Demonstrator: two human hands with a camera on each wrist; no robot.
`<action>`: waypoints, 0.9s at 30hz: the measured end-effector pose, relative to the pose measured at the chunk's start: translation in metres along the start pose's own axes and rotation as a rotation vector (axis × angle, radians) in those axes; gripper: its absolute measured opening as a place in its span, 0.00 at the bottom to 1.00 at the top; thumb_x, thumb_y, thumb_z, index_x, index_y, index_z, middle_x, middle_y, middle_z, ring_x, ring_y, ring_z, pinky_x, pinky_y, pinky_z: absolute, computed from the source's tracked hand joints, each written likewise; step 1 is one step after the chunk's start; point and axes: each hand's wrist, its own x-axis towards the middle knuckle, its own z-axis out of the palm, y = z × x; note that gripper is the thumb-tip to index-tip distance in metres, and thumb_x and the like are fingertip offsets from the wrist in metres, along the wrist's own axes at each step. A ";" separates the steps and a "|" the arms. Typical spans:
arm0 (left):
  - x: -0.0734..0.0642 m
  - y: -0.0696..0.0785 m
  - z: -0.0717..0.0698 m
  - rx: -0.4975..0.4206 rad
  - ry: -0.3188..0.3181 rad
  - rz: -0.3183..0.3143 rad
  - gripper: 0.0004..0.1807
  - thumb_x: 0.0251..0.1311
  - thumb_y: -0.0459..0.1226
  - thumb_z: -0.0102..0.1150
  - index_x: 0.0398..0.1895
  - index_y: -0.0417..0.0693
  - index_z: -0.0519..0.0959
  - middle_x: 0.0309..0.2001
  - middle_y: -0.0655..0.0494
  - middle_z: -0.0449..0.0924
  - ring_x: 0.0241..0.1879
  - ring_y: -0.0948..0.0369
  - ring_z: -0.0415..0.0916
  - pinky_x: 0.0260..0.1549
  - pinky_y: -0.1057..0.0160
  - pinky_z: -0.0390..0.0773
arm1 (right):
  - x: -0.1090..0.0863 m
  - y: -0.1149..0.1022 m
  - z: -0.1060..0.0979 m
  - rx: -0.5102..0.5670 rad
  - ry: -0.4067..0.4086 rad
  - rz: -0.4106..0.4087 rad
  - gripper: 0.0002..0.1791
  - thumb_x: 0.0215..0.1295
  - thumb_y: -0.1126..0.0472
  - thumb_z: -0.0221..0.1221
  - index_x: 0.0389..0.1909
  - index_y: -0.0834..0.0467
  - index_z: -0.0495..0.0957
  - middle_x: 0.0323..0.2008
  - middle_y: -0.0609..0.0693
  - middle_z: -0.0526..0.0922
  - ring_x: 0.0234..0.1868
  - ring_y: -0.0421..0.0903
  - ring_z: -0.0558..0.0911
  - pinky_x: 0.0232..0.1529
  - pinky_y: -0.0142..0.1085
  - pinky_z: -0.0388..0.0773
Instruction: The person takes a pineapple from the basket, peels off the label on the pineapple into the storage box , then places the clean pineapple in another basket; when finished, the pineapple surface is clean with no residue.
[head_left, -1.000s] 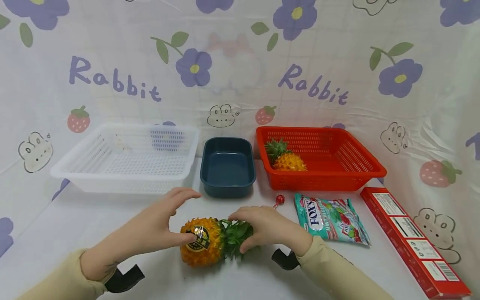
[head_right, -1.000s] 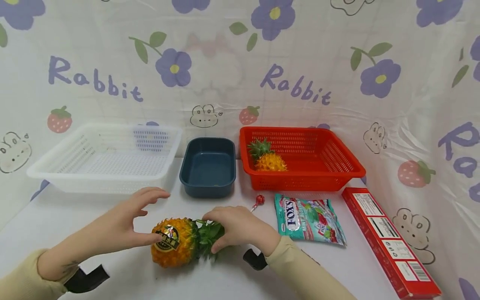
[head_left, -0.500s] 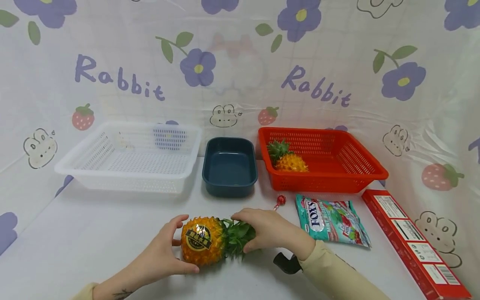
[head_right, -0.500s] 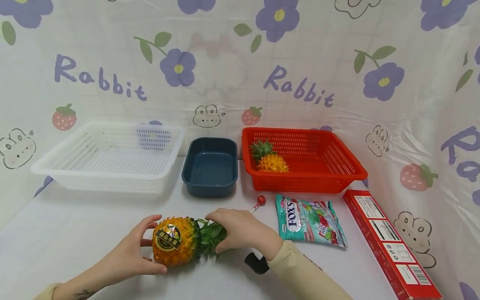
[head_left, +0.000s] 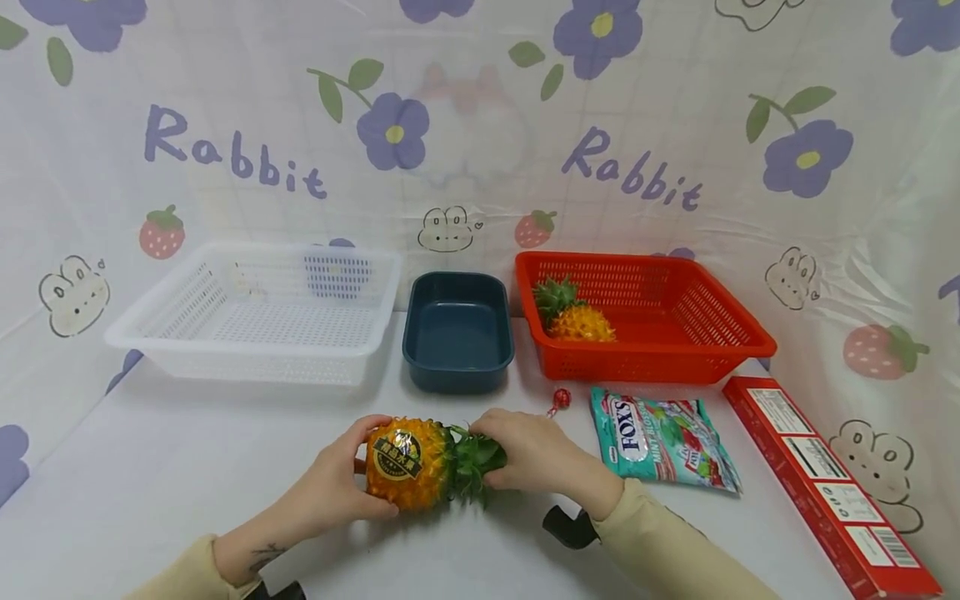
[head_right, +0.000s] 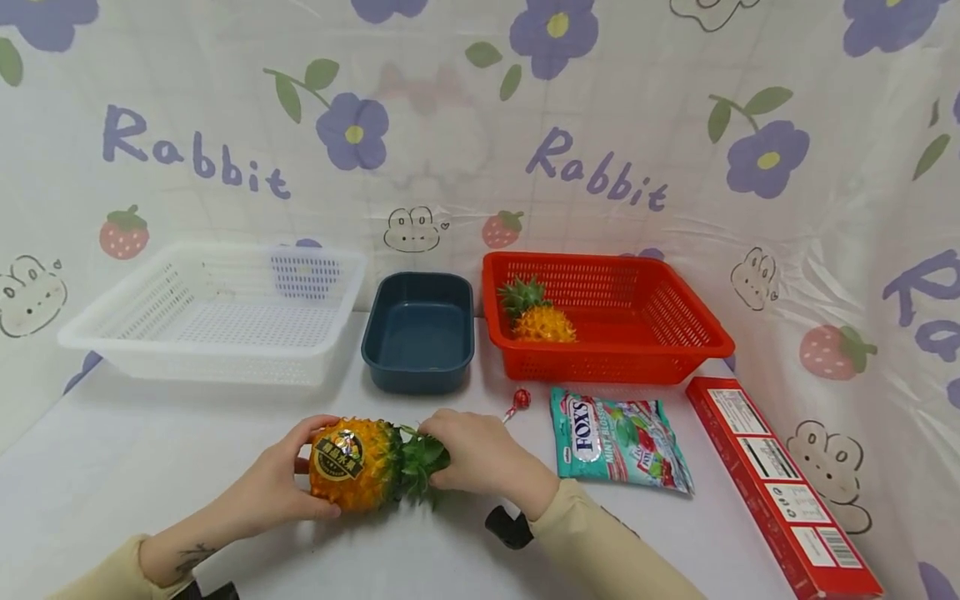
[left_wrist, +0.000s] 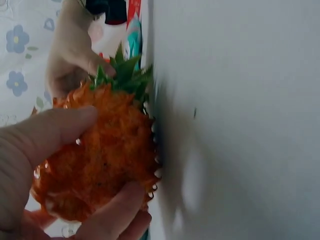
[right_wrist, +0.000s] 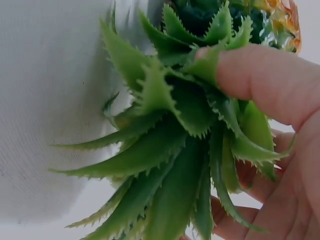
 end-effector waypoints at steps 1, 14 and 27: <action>0.003 -0.001 -0.002 -0.006 -0.003 0.008 0.53 0.30 0.33 0.77 0.65 0.52 0.57 0.60 0.44 0.65 0.42 0.53 0.76 0.39 0.58 0.78 | 0.002 0.001 0.000 0.003 0.009 0.011 0.27 0.47 0.53 0.68 0.51 0.52 0.75 0.48 0.46 0.78 0.43 0.43 0.77 0.40 0.41 0.76; 0.049 -0.018 -0.018 -0.030 -0.050 0.091 0.51 0.33 0.30 0.75 0.65 0.50 0.57 0.60 0.39 0.63 0.43 0.51 0.75 0.41 0.57 0.79 | 0.028 0.012 -0.003 0.059 0.007 0.187 0.29 0.48 0.54 0.68 0.54 0.52 0.74 0.52 0.47 0.77 0.45 0.47 0.77 0.44 0.49 0.74; 0.067 -0.024 -0.029 -0.028 -0.065 0.088 0.53 0.33 0.29 0.74 0.66 0.50 0.56 0.57 0.40 0.64 0.43 0.51 0.76 0.42 0.57 0.79 | 0.041 0.016 -0.003 0.068 0.009 0.222 0.30 0.50 0.54 0.67 0.56 0.53 0.72 0.54 0.49 0.76 0.48 0.47 0.77 0.47 0.48 0.74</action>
